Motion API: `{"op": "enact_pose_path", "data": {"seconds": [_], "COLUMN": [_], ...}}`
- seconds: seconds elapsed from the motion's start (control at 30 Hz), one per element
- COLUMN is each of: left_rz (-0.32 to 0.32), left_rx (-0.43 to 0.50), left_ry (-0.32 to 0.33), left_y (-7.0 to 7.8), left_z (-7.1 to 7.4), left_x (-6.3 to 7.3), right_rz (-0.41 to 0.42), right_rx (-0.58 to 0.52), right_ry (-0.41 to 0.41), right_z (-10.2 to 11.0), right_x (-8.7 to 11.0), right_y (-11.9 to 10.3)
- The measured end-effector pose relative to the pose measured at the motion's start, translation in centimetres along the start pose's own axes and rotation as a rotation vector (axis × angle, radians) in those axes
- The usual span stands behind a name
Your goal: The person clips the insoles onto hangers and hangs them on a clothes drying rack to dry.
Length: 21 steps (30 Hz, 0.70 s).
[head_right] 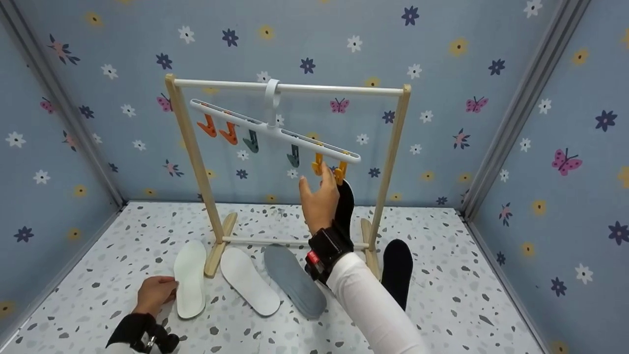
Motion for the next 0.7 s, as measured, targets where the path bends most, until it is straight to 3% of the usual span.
{"op": "enact_pose_path", "data": {"seconds": [0.3, 0.47, 0.7], "left_rz": [0.029, 0.058, 0.1], "left_rx": [0.026, 0.099, 0.138], "left_ry": [-0.001, -0.01, -0.018], "left_y": [0.0, 0.2, 0.0], "left_z": [0.0, 0.1, 0.3], "left_x": [0.0, 0.3, 0.4], "right_rz": [-0.085, -0.1, -0.187], "right_rx": [0.007, 0.016, -0.053], "right_ry": [-0.041, -0.055, -0.055], "right_z": [-0.4, -0.6, -1.2], "right_x": [-0.6, -1.2, -2.3], "right_y": [0.3, 0.4, 0.3]}}
Point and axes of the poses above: each hand's wrist, its own x-axis away from the middle knuckle, its own z-axis out of the back of the hand, y = z × x, the point moved 5 cm from there along -x, towards the middle knuckle, and after that the axes turned 9 degrees about y, right-handed, at the moved point
